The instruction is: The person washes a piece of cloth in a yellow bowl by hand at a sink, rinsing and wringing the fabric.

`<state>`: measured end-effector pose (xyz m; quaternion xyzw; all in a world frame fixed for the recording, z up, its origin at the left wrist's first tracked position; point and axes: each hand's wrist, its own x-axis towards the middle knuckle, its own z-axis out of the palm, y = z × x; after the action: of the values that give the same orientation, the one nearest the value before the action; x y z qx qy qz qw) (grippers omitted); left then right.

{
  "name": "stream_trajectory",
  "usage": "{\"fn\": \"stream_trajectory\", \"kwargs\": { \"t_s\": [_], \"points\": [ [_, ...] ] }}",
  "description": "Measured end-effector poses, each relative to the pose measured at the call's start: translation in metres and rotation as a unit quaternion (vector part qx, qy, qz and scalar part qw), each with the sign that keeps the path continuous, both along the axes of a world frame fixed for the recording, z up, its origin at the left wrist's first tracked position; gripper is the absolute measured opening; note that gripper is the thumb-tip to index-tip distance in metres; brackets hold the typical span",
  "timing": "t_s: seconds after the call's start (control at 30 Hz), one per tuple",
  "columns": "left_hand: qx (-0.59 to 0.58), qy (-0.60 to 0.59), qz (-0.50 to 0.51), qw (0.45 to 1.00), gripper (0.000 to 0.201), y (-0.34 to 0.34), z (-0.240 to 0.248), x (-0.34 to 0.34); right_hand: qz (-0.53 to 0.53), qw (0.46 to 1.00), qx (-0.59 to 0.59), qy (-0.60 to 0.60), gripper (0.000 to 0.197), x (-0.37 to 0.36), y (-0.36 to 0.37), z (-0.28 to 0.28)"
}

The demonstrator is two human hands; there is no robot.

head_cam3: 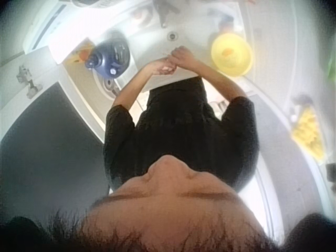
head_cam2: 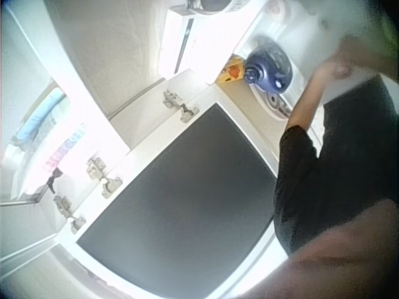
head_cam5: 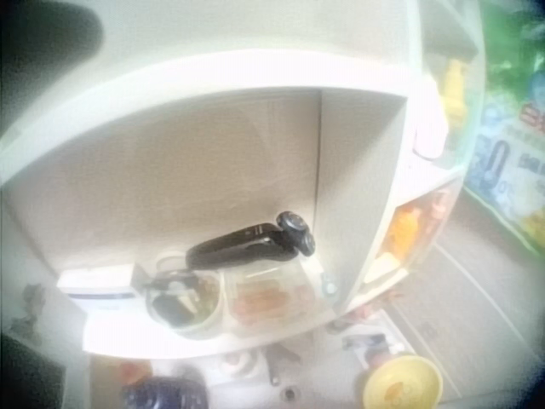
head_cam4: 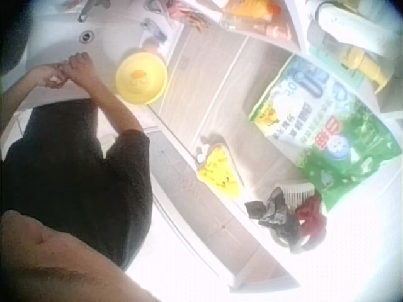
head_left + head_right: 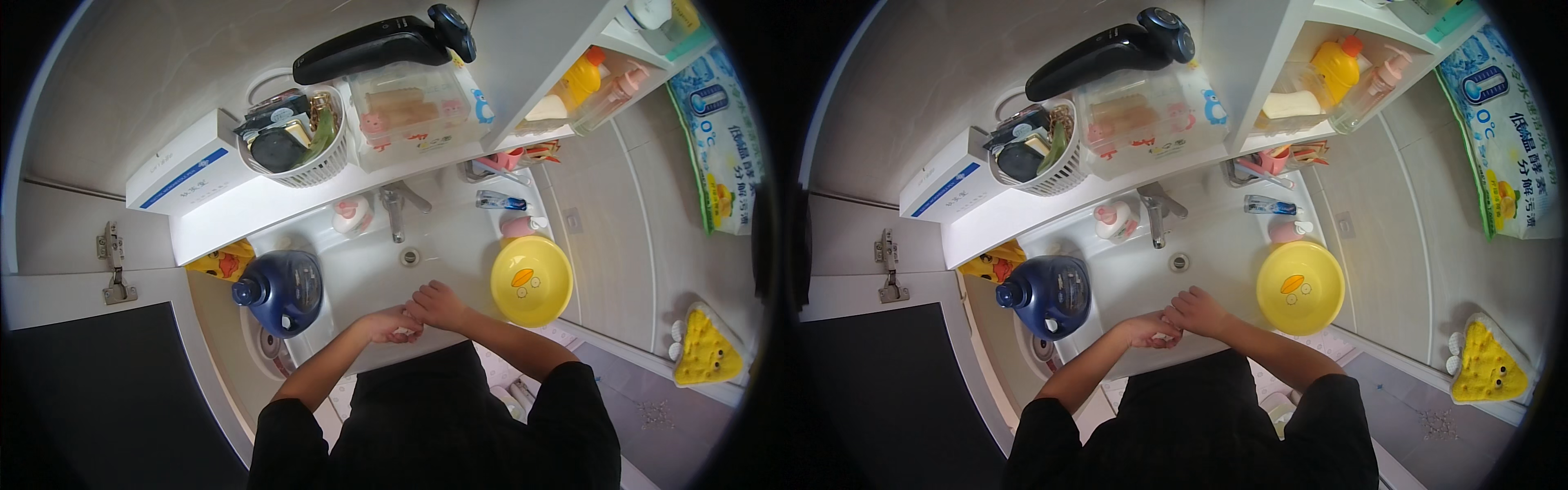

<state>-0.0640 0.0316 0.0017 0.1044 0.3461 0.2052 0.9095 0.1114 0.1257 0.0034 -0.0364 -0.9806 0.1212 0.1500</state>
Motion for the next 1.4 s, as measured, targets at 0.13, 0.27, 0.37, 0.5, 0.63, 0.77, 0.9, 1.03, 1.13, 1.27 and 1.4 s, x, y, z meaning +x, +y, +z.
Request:
{"fn": "stream_trajectory", "kwargs": {
  "t_s": [0.13, 0.27, 0.37, 0.5, 0.63, 0.77, 0.9, 1.03, 1.13, 1.27, 1.4],
  "points": [
    [0.043, 0.084, -0.025, 0.995, 0.011, 0.005, 0.004, 0.003, -0.016, 1.0, 0.015, -0.011, 0.012, -0.006, -0.002, -0.002],
    [0.154, 0.273, -0.148, 0.938, 0.024, 0.016, -0.002, 0.003, -0.032, 0.981, -0.015, -0.191, 0.01, -0.014, 0.0, 0.0],
    [0.264, 0.411, -0.218, 0.845, 0.034, 0.017, -0.011, 0.004, -0.032, 0.945, -0.063, -0.318, 0.012, -0.026, 0.003, 0.011],
    [0.346, 0.565, -0.237, 0.71, 0.039, 0.019, -0.009, 0.014, -0.098, 0.881, -0.166, -0.431, 0.018, -0.028, 0.003, 0.004],
    [0.331, 0.598, -0.244, 0.688, 0.045, 0.02, -0.008, 0.021, -0.176, 0.86, -0.263, -0.401, 0.023, -0.023, -0.001, -0.003],
    [0.375, 0.612, -0.228, 0.658, 0.042, 0.02, -0.014, 0.024, -0.207, 0.817, -0.394, -0.367, 0.023, -0.011, -0.004, -0.045],
    [0.405, 0.627, -0.224, 0.627, 0.043, 0.021, -0.014, 0.025, -0.245, 0.628, -0.663, -0.325, 0.015, -0.005, -0.003, -0.048],
    [0.409, 0.629, -0.222, 0.623, 0.044, 0.021, -0.022, 0.03, -0.266, 0.573, -0.711, -0.309, 0.014, -0.002, 0.0, -0.045],
    [0.448, 0.648, -0.173, 0.592, 0.045, 0.013, -0.033, 0.033, -0.264, 0.564, -0.724, -0.297, 0.017, 0.001, 0.002, -0.045],
    [0.458, 0.673, -0.139, 0.564, 0.034, 0.002, -0.047, 0.031, -0.241, 0.669, -0.618, -0.334, 0.021, -0.001, 0.002, -0.04],
    [0.417, 0.691, -0.129, 0.576, 0.021, -0.006, -0.054, 0.025, -0.267, 0.809, -0.414, -0.319, 0.044, -0.002, -0.005, -0.035]
  ]
}}
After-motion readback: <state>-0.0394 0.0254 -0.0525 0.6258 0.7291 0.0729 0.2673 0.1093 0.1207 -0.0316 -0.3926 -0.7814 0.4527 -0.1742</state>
